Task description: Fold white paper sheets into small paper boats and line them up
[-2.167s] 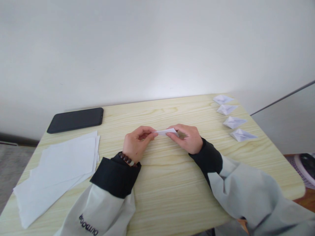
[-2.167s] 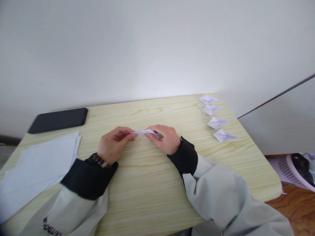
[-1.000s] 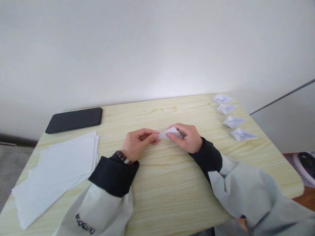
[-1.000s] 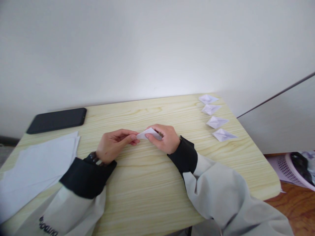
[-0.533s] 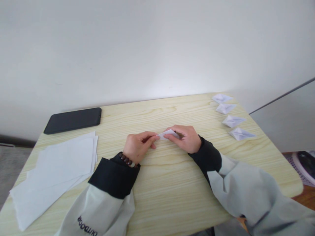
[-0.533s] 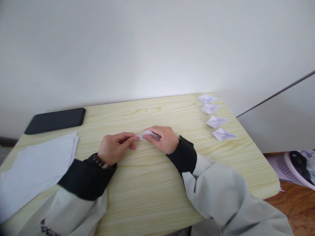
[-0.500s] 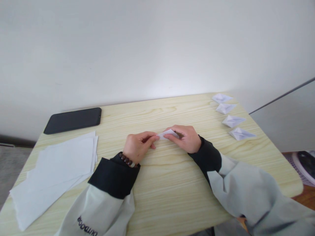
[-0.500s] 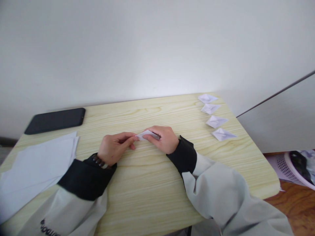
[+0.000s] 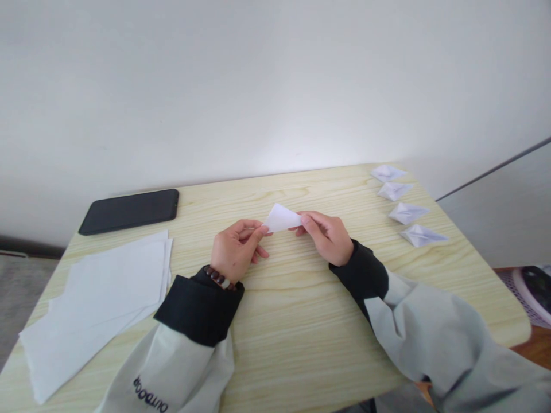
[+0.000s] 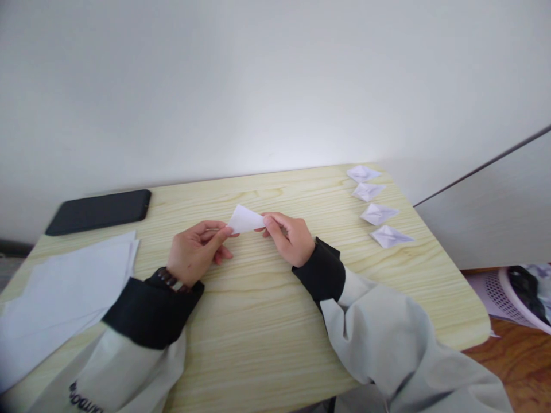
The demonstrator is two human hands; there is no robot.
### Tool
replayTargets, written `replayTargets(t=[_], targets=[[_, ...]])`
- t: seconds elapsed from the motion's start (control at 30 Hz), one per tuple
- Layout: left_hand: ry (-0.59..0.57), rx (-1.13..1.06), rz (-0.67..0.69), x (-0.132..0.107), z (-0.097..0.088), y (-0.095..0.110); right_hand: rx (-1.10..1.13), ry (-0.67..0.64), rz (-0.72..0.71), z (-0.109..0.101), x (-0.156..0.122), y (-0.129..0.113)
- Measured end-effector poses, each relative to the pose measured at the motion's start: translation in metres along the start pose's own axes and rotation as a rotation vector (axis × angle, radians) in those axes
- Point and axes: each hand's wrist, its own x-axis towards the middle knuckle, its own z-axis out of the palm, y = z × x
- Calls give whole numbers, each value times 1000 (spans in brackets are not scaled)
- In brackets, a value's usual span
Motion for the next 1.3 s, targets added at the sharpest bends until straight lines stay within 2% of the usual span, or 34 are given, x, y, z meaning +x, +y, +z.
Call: replayTargets(t=[0.2, 0.37, 0.5, 0.8, 1.03, 1.3], targets=[[-21, 30, 22, -1, 0, 0, -52, -11, -7, -1, 1, 0], [-41, 28, 44, -1, 0, -1, 18, -33, 13, -1, 1, 2], [-95, 53, 39, 0, -2, -2, 57, -24, 21, 0, 1, 3], [-182, 119, 73, 0, -3, -2, -22, 13, 23, -2, 0, 2], [-181, 94, 105, -1, -3, -4, 11, -17, 5, -2, -1, 2], [-213, 120, 128, -1, -4, 0, 22, 2, 51, 0, 0, 4]])
